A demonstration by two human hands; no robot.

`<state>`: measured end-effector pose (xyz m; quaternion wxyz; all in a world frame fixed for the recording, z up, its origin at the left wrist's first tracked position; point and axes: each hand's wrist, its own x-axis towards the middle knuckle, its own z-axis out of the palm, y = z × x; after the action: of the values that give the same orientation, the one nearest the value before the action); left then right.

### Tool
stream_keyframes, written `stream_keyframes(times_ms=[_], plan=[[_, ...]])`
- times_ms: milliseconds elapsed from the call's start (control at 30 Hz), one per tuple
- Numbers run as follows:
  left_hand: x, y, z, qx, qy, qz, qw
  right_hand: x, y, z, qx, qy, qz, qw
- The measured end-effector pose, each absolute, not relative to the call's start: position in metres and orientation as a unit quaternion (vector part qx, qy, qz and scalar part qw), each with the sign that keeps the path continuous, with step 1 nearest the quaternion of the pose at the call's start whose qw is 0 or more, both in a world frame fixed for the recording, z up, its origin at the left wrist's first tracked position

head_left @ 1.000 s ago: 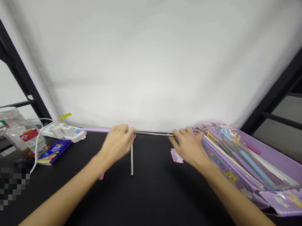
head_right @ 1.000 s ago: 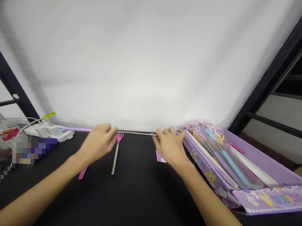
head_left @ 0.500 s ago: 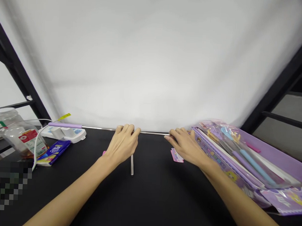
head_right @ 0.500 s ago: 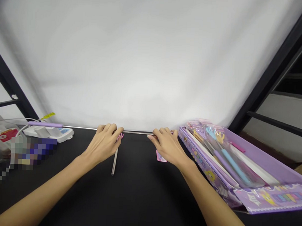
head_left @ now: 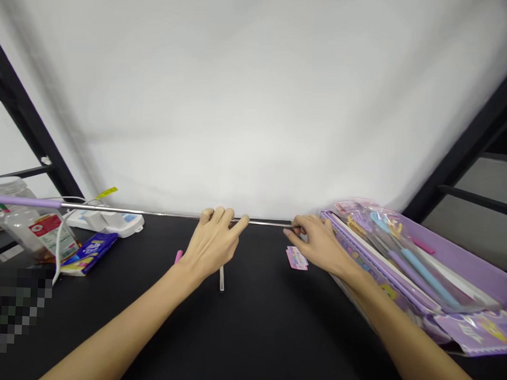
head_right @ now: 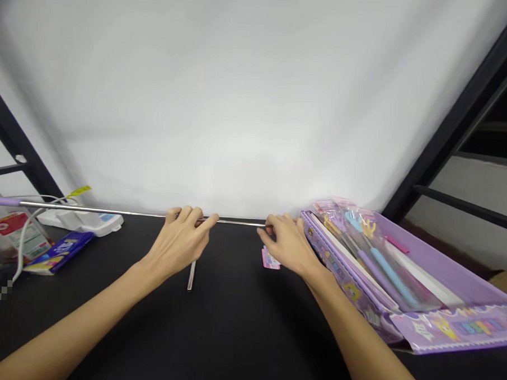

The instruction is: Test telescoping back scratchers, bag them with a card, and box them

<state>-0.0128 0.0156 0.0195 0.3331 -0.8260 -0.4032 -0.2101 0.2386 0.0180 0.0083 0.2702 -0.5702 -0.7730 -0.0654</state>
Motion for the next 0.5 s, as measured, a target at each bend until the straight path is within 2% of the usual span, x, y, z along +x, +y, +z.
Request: stream_keyframes(times_ms=[167,333,500], plan=[[-0.038,0.025,0.028,-0.772,-0.469,-0.220,0.368,0.269,0.027,0.006,-0.597,-0.755,-0.108,0.250],[-0.045,0.027,0.033,-0.742,-0.504,-0.237,0.374,0.285,0.031,0.005,-0.574,-0.774,-0.081,0.256],[-0.007,0.013,0.017,-0.802,-0.434,-0.231,0.340,0.242,0.020,0.004,-0.527,-0.806,-0.035,0.266]])
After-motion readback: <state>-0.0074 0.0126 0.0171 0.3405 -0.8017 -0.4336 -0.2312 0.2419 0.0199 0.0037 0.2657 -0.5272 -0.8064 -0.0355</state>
